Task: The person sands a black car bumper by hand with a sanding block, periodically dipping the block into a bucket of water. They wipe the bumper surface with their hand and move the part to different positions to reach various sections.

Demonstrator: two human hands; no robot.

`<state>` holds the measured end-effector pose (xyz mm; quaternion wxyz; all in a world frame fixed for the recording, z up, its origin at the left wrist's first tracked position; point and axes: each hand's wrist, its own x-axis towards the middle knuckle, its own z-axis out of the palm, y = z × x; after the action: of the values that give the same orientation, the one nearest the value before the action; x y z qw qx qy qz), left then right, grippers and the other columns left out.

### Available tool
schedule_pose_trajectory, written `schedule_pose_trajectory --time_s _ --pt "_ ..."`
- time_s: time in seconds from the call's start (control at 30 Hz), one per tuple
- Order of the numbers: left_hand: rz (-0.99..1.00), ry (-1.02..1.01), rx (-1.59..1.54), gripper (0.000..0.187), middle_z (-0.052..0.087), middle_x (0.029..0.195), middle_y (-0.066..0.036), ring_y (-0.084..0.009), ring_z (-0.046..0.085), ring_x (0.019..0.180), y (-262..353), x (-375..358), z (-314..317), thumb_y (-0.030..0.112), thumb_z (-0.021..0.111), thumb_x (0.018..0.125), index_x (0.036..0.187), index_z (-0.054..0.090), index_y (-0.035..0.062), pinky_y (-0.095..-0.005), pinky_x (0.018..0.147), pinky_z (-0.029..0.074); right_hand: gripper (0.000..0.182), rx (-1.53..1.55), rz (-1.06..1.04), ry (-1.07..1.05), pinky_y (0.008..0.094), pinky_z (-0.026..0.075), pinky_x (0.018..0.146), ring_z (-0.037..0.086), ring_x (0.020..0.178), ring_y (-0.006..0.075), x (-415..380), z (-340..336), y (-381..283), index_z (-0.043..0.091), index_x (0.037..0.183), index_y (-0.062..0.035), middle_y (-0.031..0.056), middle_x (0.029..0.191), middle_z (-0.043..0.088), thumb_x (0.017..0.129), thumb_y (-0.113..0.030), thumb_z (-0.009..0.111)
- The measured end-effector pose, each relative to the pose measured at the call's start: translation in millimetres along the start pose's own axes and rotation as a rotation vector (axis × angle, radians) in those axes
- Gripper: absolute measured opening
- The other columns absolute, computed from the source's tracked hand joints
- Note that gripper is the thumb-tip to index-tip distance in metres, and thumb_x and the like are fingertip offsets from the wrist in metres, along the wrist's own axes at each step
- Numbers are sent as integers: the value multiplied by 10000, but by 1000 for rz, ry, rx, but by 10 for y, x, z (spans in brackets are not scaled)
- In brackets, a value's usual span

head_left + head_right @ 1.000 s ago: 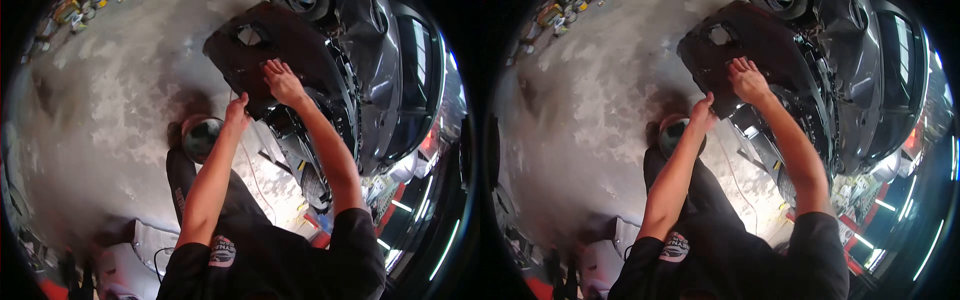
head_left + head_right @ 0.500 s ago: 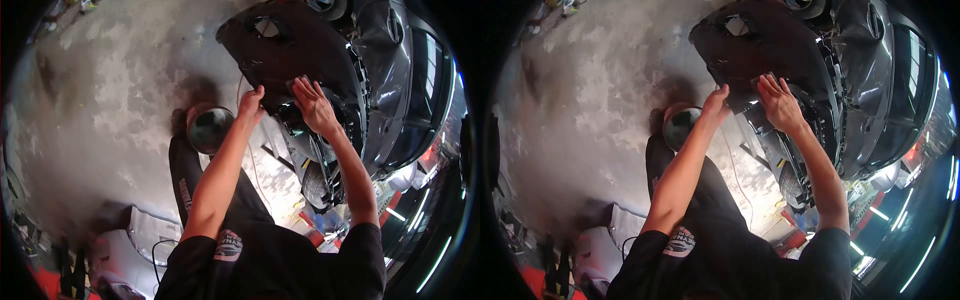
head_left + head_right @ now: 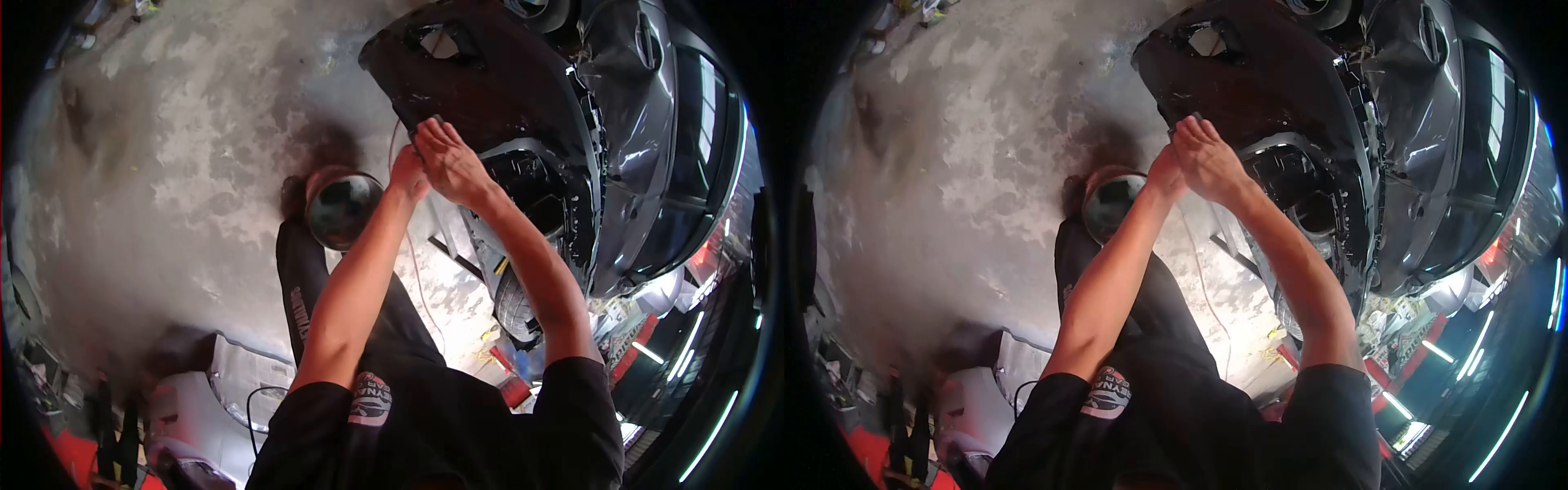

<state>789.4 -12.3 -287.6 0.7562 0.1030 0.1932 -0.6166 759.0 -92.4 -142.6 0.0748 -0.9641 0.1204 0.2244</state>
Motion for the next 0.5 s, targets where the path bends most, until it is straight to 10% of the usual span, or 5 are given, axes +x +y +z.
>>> schedule_pose_trajectory --time_s 0.13,0.33,0.4,0.5 --pt "-205 75 57 331 668 1364 -105 -248 648 1273 124 -23 -9 257 485 1152 1383 595 47 -439 1115 523 478 98 104 -19 508 287 1291 430 1532 361 -399 -460 77 608 1413 41 220 1579 525 1023 -233 590" --pt "-141 141 57 342 671 1331 -100 -239 655 1243 -12 14 -14 300 525 1138 1334 615 35 -421 1059 551 494 -38 123 26 491 282 1293 403 1535 399 71 -61 42 569 1450 51 240 1601 489 1052 -239 603" --pt "-133 196 61 226 704 1013 -32 -180 718 878 97 -24 109 279 557 1131 1108 653 76 -355 749 611 487 -1 96 61 489 286 1292 393 1543 393 42 -8 80 569 1454 45 236 1608 483 1053 -229 610" --pt "-120 162 73 200 699 945 -20 -172 701 815 105 -3 145 271 579 1121 1100 654 86 -339 731 604 492 47 151 2 485 285 1293 393 1544 392 -462 -390 72 567 1455 49 242 1613 474 1043 -215 623"
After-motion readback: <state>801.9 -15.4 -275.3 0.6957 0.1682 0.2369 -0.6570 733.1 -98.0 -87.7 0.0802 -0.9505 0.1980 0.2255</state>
